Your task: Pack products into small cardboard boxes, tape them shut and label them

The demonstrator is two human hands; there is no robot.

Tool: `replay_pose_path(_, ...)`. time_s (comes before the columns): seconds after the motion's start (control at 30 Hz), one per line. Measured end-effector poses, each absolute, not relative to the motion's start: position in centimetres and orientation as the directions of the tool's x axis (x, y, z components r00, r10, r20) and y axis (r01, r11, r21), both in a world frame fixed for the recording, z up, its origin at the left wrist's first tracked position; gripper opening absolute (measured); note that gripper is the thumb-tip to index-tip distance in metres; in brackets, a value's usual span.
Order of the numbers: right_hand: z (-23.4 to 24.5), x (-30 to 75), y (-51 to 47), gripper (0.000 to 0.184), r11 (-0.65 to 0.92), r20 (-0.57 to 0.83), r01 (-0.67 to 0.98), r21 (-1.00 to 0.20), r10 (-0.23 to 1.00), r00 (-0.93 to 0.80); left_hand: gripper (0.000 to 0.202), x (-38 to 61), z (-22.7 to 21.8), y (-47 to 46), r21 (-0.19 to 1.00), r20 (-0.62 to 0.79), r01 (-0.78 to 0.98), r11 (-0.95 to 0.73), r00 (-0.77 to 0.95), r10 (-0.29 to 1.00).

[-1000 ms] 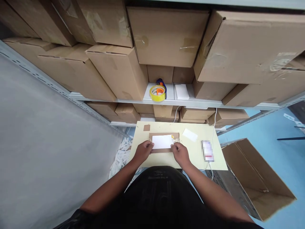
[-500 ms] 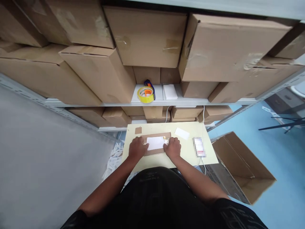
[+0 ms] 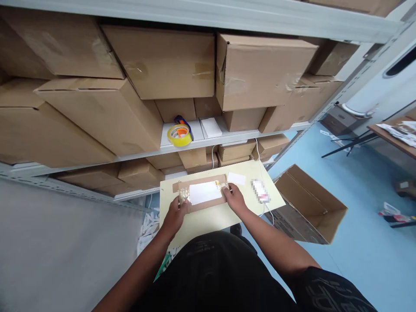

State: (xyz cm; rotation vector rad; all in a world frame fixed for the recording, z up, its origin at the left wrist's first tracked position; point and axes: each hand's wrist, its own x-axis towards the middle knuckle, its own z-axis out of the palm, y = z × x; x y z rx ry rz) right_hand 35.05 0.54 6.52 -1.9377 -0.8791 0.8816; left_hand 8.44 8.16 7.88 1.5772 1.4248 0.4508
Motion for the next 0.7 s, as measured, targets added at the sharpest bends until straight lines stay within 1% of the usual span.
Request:
replay_pose_path(0.17,11.5,37.1,-1.7,0.050,-0.374,-0.175,0.189,-0.908,0.747,0.642,0.055,10.5,13.1,9.0,0.871,-0.195,0.490,-0.026,0.395,0.898)
replay_pose_path(0.33,14.1,42.6,-5.9,0.049,-0.344,-0.143,0.143,-0.928,0.683,0.717,0.056,16.6,16.8,7.5,0.865,-0.141,0.486,-0.126,0.475,0.868)
replay_pose_path(0.43,15.1,47.6,-9.0,0.051,-0.308,-0.129,0.109,-0.945,0.659,0.741,0.056,22.2,18.3,5.7,0.854,-0.115,0.484,-0.190,0.532,0.839)
replay_pose_path(0.53,15.8,53.8,-12.8,0.053,-0.278,-0.092,0.112,-0.954,0.627,0.774,0.055,29.2,19.3,3.2,0.846,-0.082,0.469,-0.253,0.583,0.808)
replay_pose_path(0.7,16.0,65.8,-20.3,0.054,-0.287,-0.057,0.127,-0.949,0.555,0.830,0.057,42.9,19.2,-2.0,0.848,-0.077,0.443,-0.290,0.645,0.760)
